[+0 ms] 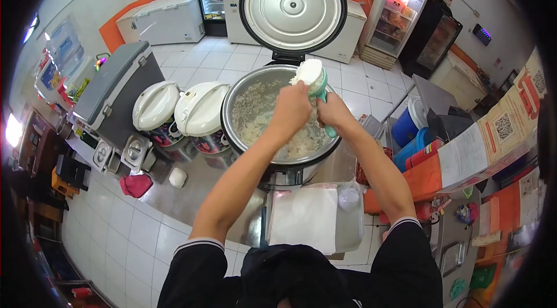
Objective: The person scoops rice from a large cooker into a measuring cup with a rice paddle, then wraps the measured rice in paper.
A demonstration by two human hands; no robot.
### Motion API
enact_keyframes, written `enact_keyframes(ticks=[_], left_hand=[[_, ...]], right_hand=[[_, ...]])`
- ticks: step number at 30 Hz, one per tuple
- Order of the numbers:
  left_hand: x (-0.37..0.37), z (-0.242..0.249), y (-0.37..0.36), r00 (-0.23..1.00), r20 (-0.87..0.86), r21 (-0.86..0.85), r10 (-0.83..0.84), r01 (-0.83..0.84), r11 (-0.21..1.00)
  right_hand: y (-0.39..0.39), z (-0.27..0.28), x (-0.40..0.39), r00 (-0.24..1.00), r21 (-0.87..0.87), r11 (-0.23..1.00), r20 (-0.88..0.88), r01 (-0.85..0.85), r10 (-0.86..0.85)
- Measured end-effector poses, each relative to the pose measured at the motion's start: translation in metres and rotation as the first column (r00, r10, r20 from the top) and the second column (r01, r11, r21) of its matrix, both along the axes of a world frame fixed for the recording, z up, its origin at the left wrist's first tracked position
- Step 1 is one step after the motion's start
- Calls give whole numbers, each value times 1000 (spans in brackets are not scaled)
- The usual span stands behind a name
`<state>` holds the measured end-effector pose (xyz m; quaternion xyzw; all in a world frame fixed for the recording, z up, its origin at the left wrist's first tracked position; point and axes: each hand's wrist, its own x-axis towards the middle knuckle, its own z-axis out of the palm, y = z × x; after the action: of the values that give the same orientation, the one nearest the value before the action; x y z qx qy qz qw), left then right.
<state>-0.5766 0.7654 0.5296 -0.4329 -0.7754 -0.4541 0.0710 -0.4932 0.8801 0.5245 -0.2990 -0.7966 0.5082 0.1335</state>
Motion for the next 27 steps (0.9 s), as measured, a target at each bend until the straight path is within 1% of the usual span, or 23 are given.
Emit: enact_keyframes(ticks=[1, 2, 3, 4, 5, 7, 8, 10, 11, 13, 14, 16, 17, 19, 20, 21, 23, 24, 25, 27], left_hand=[[-8, -2, 2, 1000, 8, -2, 1, -1, 1000], [-19, -7, 3, 999, 16, -38, 34, -34, 999], [-29, -16, 3, 998, 23, -76, 65, -63, 995], [-43, -34, 3, 985, -170, -161, 7, -35, 986], [-34, -31, -2, 985, -175, -162, -2, -27, 986], [-4, -20, -22, 998, 24, 66, 59, -60, 996], [10, -19, -28, 999, 14, 69, 52, -53, 996], [30, -18, -35, 999, 43, 57, 18, -20, 998], [19, -24, -33, 999, 48, 60, 25, -28, 998], [-9, -46, -34, 990, 93, -122, 111, -99, 988], [-8, -42, -38, 989, 90, -114, 114, -104, 988], [2, -27, -47, 994, 53, 54, 94, -97, 994], [14, -25, -47, 995, 45, 57, 87, -90, 994], [44, -26, -41, 999, -33, 240, -29, 36, 970], [38, -27, -36, 1000, -19, 151, 0, 3, 989], [29, -22, -34, 1000, -7, 149, 5, -4, 989], [8, -4, -30, 999, -22, 125, -25, 27, 992], [9, 1, -29, 996, -74, 181, -52, 65, 981], [13, 5, -27, 995, -81, 186, -57, 71, 980], [27, 12, -32, 983, -158, 173, -93, 121, 978]], right_hand=[[0, -2, 2, 1000, -57, 998, -4, 2, -2], [1, -3, 3, 1000, -62, 998, 2, 4, -4], [3, -4, 3, 1000, -124, 992, -9, -6, 5], [5, -4, 4, 1000, -185, 983, -24, -16, 12], [10, -4, 2, 1000, -186, 983, -28, -8, 3], [22, -6, -4, 995, -454, 888, -31, 68, -92], [22, -4, -2, 994, -453, 889, -41, 70, -99], [19, -1, -1, 993, -541, 841, -98, 8, -72], [20, -4, -1, 994, -538, 843, -93, 4, -64], [23, -14, 0, 988, -545, 838, -125, 6, -89], [20, -11, 1, 988, -539, 842, -130, 1, -84], [14, -1, 8, 985, -561, 826, -107, 54, -138], [12, 1, 7, 983, -560, 827, -116, 56, -145], [2, 3, 8, 983, -530, 848, -145, 16, -109], [-10, 10, 12, 983, -497, 867, -139, 34, -118], [-16, 9, 16, 985, -499, 866, -127, 35, -113], [-21, 12, 20, 992, -412, 911, -104, 15, -64], [-25, 14, 24, 995, -309, 951, -90, 9, -38], [-25, 19, 24, 994, -303, 953, -97, 12, -43], [-31, 21, 28, 992, -279, 960, -123, -10, -25]])
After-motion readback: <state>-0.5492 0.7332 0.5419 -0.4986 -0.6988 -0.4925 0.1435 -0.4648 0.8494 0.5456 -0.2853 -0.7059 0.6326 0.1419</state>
